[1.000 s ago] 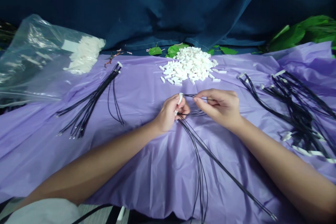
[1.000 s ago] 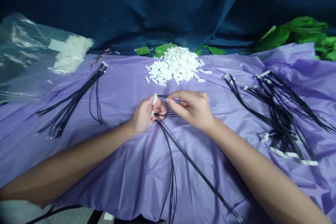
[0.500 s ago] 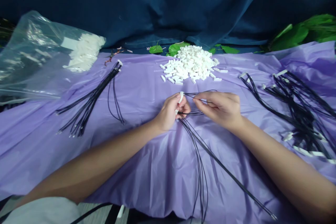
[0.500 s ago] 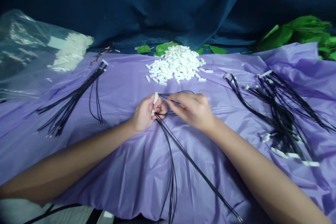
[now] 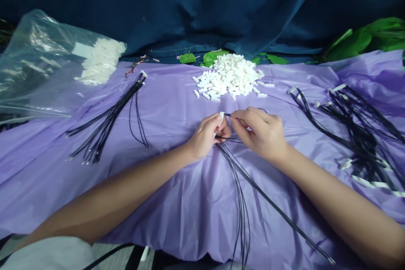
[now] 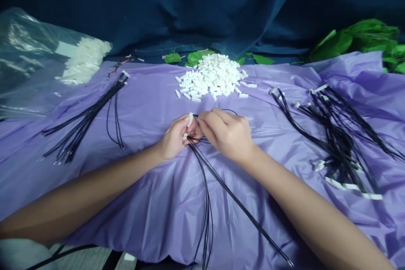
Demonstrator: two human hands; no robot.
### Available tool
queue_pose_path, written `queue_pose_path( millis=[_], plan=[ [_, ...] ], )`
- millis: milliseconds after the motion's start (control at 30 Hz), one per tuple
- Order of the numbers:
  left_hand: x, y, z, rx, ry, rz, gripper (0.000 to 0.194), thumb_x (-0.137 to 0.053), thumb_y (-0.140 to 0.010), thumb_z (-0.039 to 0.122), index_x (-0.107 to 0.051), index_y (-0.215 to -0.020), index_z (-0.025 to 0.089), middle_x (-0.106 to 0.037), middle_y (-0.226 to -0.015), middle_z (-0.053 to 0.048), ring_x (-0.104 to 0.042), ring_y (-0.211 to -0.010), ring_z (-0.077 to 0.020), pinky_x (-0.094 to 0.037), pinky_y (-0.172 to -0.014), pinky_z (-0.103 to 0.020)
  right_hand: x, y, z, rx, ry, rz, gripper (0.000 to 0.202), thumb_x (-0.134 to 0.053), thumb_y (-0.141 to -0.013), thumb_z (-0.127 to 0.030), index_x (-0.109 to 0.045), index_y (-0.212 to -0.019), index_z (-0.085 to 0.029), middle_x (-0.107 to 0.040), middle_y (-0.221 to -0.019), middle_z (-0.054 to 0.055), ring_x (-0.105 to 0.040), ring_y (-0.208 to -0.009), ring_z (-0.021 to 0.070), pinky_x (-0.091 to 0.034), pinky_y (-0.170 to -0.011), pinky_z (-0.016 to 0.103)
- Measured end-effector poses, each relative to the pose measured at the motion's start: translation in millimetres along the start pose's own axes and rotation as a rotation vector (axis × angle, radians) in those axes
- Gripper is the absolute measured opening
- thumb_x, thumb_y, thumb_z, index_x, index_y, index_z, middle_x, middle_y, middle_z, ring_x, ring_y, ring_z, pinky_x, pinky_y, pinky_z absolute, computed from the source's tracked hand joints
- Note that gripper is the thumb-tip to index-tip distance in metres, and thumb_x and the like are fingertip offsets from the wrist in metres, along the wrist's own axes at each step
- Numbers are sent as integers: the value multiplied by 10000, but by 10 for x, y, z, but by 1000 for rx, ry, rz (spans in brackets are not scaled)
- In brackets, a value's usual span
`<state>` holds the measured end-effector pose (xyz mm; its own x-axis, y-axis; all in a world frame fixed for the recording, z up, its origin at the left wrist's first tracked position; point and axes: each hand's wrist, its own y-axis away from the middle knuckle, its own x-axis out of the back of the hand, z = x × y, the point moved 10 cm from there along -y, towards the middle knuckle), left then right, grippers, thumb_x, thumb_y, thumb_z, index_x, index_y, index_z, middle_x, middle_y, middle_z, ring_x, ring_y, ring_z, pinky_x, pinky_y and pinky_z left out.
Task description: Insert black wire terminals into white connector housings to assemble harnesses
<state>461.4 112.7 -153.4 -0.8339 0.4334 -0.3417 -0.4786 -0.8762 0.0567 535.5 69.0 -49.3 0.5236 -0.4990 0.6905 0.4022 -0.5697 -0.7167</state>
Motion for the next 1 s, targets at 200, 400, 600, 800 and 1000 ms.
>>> queue_pose_path(
  millis=[200, 400, 600, 800, 1000],
  plan=[
    [-47, 3, 22, -17, 10, -43, 327, -366, -886, 433, -332, -671, 188, -364, -566, 24, -345, -524, -94, -288, -488, -208, -4, 13, -16, 28, -8, 29, 39, -548, -886, -166, -583, -902, -174, -569, -650, -19, -513, -556, 85, -350, -514, 221],
    [-55, -5, -13, -5, 17, -54, 333, -379, -888, 434, -344, -672, 183, -339, -574, 29, -348, -529, -89, -290, -485, -195, -23, 14, -17, 30, 25, 19, 59, -522, -899, -177, -580, -893, -180, -580, -652, -20, -517, -553, 86, -325, -496, 236],
    [0, -65, -52, 53, 112, -24, 332, -396, -855, 457, -338, -673, 185, -310, -565, 37, -310, -491, -77, -289, -456, -173, -9, 1, 49, 14, 61, 18, 179, -567, -891, -272, -574, -1049, -188, -627, -748, 4, -571, -610, 98, -359, -507, 234],
    [47, -92, -28, 48, 174, 10, 293, -385, -830, 411, -320, -656, 184, -356, -565, 30, -354, -463, -70, -218, -396, -155, 116, 98, -62, 323, 148, 120, 274, -692, -793, -371, -625, -1039, -271, -670, -905, 41, -591, -819, 182, -451, -661, 305],
    [64, -90, -30, 84, 211, 44, 255, -346, -820, 382, -317, -662, 184, -483, -595, 14, -366, -407, -56, -172, -360, -148, 17, 247, -238, 598, 296, 89, 68, -666, -827, -281, -642, -821, -345, -686, -995, -111, -548, -876, 149, -361, -749, 344]
  ],
)
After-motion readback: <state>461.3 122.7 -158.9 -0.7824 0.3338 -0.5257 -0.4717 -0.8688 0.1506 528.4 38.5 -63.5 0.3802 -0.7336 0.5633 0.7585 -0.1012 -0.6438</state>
